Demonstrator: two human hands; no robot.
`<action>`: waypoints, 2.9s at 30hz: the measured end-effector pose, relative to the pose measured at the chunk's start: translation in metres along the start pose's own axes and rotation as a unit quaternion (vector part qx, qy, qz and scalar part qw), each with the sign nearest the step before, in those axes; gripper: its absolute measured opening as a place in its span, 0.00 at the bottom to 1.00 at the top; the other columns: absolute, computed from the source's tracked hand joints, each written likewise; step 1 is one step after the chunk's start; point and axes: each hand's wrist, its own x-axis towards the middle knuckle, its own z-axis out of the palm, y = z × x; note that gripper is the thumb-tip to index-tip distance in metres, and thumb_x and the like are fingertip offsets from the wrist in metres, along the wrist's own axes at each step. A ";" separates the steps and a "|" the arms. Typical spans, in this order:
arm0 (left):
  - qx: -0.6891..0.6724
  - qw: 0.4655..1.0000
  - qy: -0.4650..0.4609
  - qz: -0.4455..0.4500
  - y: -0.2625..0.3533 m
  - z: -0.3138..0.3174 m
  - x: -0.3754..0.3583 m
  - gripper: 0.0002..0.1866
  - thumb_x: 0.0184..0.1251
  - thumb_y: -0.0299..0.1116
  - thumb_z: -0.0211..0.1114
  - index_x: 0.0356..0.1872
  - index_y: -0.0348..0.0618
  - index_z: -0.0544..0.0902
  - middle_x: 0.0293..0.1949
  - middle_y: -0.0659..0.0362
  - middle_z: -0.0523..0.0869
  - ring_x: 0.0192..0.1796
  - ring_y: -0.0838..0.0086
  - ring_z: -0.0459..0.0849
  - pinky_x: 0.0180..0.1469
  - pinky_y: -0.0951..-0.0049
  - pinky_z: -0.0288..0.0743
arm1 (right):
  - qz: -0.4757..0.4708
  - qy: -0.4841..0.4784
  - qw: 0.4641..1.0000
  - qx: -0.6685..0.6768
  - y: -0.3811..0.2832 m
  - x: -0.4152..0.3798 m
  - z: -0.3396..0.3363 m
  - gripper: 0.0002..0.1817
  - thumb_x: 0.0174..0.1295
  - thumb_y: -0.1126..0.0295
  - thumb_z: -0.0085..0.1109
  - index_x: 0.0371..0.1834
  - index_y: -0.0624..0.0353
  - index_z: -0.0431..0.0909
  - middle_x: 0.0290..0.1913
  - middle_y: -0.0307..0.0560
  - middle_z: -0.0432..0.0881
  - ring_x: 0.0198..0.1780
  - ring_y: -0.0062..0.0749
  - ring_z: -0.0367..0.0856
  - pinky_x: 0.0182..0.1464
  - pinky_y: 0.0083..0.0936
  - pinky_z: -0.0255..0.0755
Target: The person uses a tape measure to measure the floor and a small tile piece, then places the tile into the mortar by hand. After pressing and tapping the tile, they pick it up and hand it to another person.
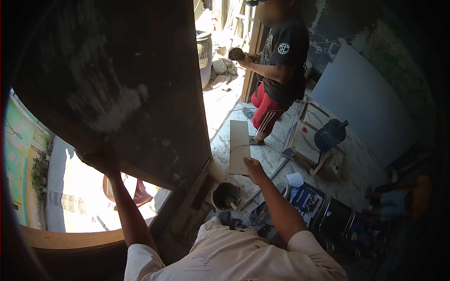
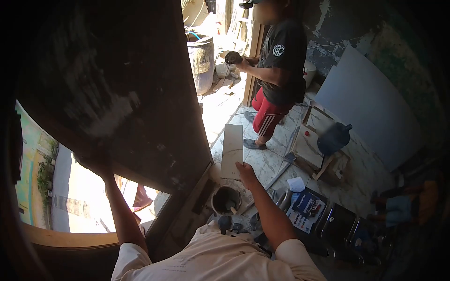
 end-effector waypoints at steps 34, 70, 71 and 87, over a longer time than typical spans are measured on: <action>0.016 0.998 0.003 -0.063 -0.010 0.017 -0.009 0.55 0.47 0.59 0.74 0.70 0.37 0.55 0.65 0.41 0.66 0.64 0.47 0.71 0.64 0.53 0.67 | 0.018 0.019 0.992 0.123 -0.065 0.079 0.067 0.13 0.70 0.59 0.51 0.46 0.58 0.73 0.36 0.41 0.78 0.34 0.30 0.75 0.35 0.30 0.71; -0.038 0.998 0.043 0.007 -0.003 -0.014 -0.013 0.53 0.48 0.53 0.76 0.68 0.36 0.55 0.59 0.37 0.71 0.60 0.44 0.72 0.61 0.49 0.65 | 0.065 -0.183 0.796 -0.573 0.270 -0.034 -0.161 0.19 0.64 0.56 0.53 0.45 0.61 0.79 0.35 0.52 0.82 0.32 0.38 0.82 0.39 0.40 0.78; -0.054 0.998 0.039 0.007 -0.004 -0.014 -0.014 0.52 0.49 0.51 0.76 0.68 0.36 0.55 0.59 0.37 0.70 0.60 0.44 0.72 0.62 0.49 0.65 | 0.067 -0.186 0.786 -0.586 0.256 -0.053 -0.152 0.18 0.64 0.57 0.53 0.45 0.61 0.79 0.35 0.52 0.82 0.32 0.38 0.82 0.39 0.39 0.78; 0.073 0.792 -0.571 -0.203 -0.164 -0.289 -0.378 0.21 0.59 0.36 0.64 0.54 0.42 0.78 0.50 0.47 0.83 0.56 0.53 0.79 0.57 0.57 0.73 | 0.032 -0.055 0.966 -0.252 0.257 -0.111 -0.228 0.04 0.63 0.71 0.51 0.32 0.57 0.73 0.31 0.39 0.77 0.29 0.25 0.76 0.28 0.27 0.75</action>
